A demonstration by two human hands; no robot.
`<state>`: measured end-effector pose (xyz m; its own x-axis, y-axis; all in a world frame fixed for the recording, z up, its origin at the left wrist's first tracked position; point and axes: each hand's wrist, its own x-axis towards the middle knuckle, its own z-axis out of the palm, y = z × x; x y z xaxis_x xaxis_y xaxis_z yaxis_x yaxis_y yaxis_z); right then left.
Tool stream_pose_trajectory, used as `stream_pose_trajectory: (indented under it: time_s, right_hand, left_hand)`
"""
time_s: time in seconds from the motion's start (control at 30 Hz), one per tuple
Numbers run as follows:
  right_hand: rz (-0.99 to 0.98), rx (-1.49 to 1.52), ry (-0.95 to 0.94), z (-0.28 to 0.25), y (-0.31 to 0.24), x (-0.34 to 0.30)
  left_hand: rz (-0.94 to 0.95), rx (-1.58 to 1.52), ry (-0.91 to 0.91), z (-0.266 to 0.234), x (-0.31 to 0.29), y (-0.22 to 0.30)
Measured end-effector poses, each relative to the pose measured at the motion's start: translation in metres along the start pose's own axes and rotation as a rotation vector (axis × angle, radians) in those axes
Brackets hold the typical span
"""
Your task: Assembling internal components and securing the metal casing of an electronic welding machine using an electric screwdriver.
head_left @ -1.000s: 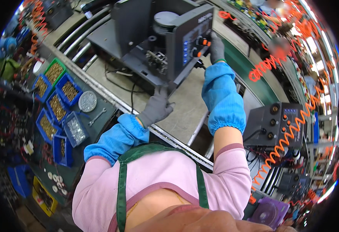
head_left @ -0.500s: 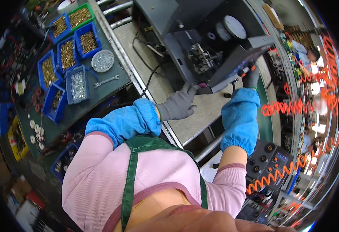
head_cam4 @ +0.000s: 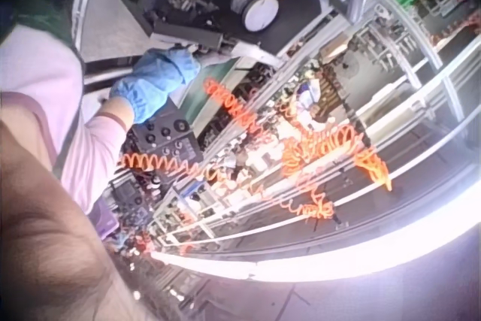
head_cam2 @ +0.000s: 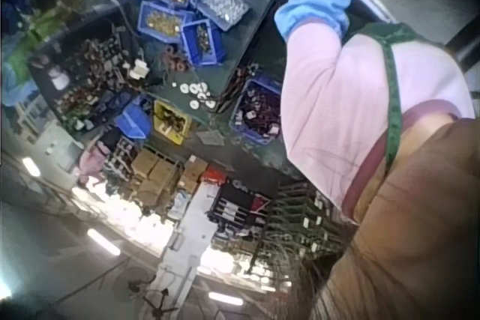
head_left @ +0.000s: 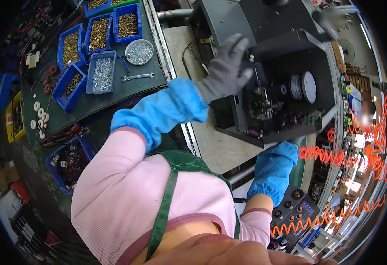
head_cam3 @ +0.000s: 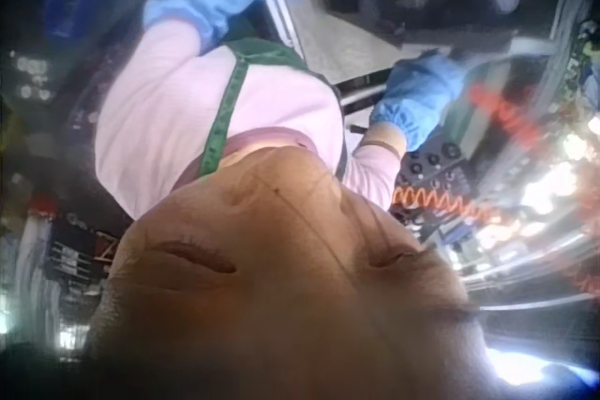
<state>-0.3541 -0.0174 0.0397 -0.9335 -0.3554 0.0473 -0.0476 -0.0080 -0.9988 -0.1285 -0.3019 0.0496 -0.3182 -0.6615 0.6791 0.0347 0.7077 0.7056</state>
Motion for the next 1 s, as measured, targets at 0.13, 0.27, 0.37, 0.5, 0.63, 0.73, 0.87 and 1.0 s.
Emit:
stream_pose_trajectory:
  time_s: [0.13,0.27,0.37,0.5,0.63,0.73,0.87,1.0]
  right_hand:
    - [-0.008,-0.018,0.003,0.019,0.007,0.007]
    - [-0.006,-0.029,0.039,0.016,0.007,-0.033]
    - [-0.007,-0.026,0.077,0.007,0.005,-0.046]
    - [-0.026,-0.022,0.169,0.007,0.003,-0.049]
    - [-0.036,-0.02,0.257,0.008,0.005,-0.055]
    - [-0.019,-0.03,0.228,-0.058,-0.006,-0.191]
    - [-0.029,-0.039,0.3,-0.037,-0.001,-0.176]
    - [-0.009,-0.045,0.328,-0.016,0.004,-0.129]
  left_hand:
    - [-0.125,-0.233,-0.243,0.043,0.008,0.001]
    - [-0.076,-0.463,-0.2,0.057,0.009,-0.01]
    - [-0.107,-0.467,-0.144,0.058,0.008,-0.01]
    - [-0.132,-0.524,-0.212,0.056,0.011,-0.005]
    - [-0.158,-0.512,-0.27,0.049,0.02,-0.009]
    - [-0.203,-0.568,-0.243,0.032,0.03,-0.022]
    - [-0.196,-0.59,-0.267,0.037,0.044,-0.017]
    - [-0.195,-0.447,-0.227,0.026,0.048,-0.033]
